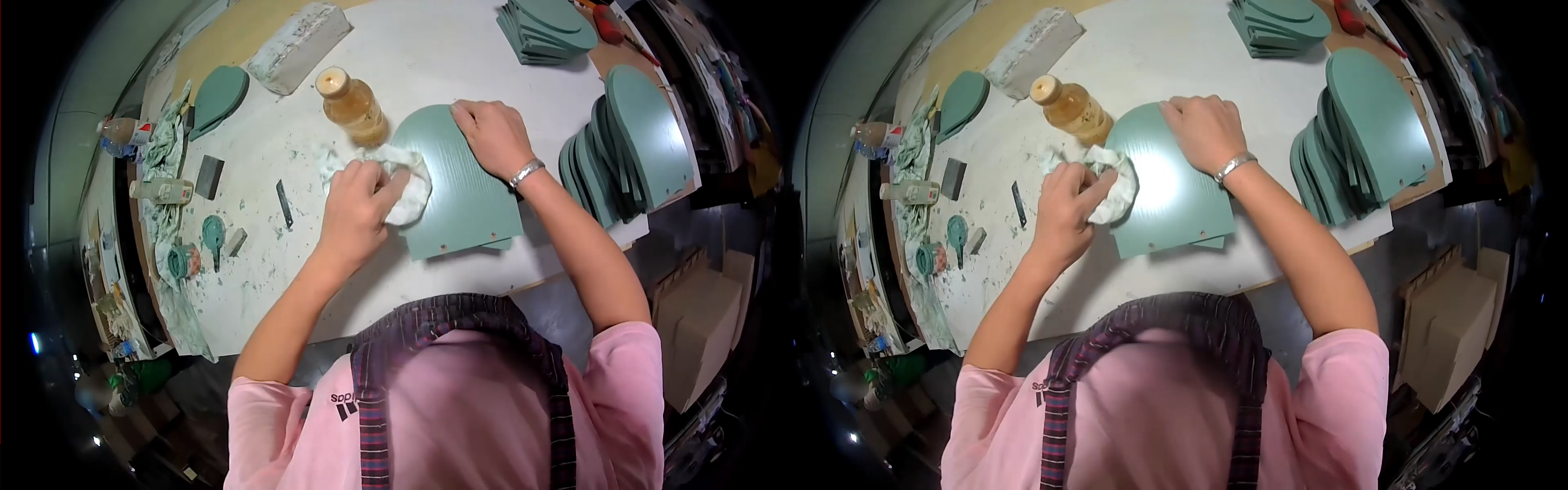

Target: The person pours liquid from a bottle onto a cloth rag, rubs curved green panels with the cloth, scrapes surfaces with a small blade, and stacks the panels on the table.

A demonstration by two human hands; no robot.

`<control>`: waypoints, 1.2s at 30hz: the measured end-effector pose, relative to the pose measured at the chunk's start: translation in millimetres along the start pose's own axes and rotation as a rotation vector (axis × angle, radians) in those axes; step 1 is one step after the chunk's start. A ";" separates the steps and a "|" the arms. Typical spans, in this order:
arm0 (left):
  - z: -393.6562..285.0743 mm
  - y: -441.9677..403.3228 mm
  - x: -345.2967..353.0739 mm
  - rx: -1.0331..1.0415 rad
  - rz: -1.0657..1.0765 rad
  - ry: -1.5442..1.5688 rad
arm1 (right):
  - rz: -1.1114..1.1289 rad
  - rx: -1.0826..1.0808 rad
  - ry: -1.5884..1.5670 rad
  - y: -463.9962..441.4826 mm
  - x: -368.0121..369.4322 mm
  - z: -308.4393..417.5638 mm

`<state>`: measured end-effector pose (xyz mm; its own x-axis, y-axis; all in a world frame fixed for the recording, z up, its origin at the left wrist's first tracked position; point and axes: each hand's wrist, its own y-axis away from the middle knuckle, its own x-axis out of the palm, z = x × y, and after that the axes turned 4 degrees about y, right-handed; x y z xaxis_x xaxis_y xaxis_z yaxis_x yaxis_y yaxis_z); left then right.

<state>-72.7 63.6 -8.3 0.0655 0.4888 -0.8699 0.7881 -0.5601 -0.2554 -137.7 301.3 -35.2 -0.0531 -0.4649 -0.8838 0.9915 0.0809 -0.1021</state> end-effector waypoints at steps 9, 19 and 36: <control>-38.4 62.9 7.9 0.133 -0.027 0.172 | 0.063 0.061 -0.038 -0.6 -2.0 4.2; -39.3 82.1 16.5 0.053 -0.118 0.192 | 0.129 0.122 -0.091 0.3 0.1 2.3; -24.4 101.8 4.0 0.041 -0.153 0.265 | 0.159 0.152 -0.087 2.3 -4.6 5.4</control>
<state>22.7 24.8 -27.5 0.1092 0.7242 -0.6809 0.7764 -0.4899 -0.3966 -134.6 298.9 -28.9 0.1091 -0.5313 -0.8401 0.9934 0.0289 0.1108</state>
